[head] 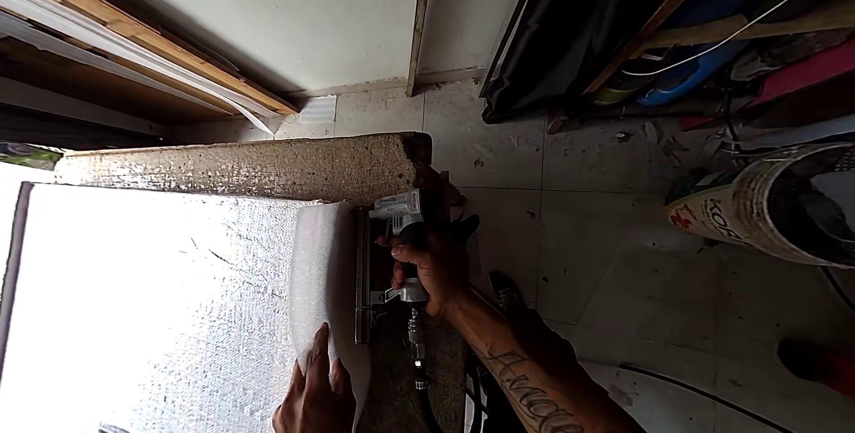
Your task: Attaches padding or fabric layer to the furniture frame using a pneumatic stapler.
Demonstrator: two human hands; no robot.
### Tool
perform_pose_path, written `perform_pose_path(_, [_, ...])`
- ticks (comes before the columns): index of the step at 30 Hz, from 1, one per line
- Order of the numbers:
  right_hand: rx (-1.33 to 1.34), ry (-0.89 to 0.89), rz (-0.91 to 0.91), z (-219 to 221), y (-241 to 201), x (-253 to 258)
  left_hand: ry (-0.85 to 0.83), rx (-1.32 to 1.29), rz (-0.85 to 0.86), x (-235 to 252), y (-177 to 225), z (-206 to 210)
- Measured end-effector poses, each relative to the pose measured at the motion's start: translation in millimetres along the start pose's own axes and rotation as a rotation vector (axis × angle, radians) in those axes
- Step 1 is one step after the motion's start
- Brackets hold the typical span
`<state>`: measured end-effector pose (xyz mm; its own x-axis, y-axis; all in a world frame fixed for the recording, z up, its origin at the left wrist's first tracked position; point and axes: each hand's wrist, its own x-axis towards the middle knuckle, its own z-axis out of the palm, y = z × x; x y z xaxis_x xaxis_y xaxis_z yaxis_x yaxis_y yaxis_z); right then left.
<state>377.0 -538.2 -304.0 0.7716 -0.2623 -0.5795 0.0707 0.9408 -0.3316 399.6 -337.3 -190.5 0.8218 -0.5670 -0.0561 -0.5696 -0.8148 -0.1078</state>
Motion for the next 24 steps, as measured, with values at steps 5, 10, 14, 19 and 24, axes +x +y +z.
perform_pose_path(5, [0.004,0.022,0.006,3.1,1.0,-1.5,-0.014,0.023,-0.026,-1.1,-8.2,-0.4])
perform_pose_path(10, [0.002,0.002,-0.011,-7.0,-5.9,-7.8,0.075,0.282,0.042,-0.3,-23.6,1.1])
perform_pose_path(14, [0.010,-0.021,-0.040,-26.4,-18.0,-23.5,0.029,0.700,0.421,-10.5,-13.0,-0.4])
perform_pose_path(19, [0.018,-0.004,-0.040,-28.7,-12.6,-32.8,-0.757,0.810,0.664,-3.8,-12.5,16.1])
perform_pose_path(24, [0.016,-0.032,-0.015,-17.9,8.8,-34.3,-0.919,0.873,0.617,-19.4,-16.2,29.5])
